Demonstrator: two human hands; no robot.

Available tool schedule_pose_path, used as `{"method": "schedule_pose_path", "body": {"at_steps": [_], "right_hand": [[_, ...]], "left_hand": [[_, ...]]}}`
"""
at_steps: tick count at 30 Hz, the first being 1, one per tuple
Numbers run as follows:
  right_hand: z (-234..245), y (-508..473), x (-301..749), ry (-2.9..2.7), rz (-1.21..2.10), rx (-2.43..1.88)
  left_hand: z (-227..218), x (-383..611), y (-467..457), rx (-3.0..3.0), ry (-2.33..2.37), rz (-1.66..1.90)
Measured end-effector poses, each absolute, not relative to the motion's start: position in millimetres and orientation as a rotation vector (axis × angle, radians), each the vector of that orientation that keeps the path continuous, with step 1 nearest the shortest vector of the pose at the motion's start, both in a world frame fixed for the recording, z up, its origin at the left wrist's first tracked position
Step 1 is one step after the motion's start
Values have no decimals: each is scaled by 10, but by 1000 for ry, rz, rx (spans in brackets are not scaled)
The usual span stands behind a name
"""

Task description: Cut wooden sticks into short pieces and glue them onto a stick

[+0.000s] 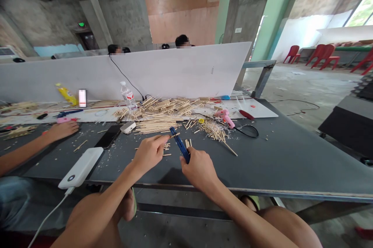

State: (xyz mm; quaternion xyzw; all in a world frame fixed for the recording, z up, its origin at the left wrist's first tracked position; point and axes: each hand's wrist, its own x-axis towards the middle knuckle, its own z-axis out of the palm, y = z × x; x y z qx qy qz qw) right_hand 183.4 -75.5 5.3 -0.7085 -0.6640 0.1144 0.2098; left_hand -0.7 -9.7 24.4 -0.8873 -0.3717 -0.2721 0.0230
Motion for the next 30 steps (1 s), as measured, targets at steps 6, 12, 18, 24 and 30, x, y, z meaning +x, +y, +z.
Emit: {"method": "schedule_pose_path", "body": {"at_steps": [6,12,18,24,30], "right_hand": [[76,-755,1803,-1860,326,-2020],[49,-728,1780,-1879,334,-2039],[25,-699,1750,-1868,357,-2052],[1,-678,1774,-1883,334,-1991],[38,-705,1805,-1870,322,-1882]], "left_hand": [[238,5,-95,-2736,-1134,-851],[246,-6,-85,-2760,-1183,-852],[245,-13,-62,-2799,-1245,-907],[255,-7,-38,-2870,-1289,-952],[299,17,-53,-2912,-1356,-1036]]}}
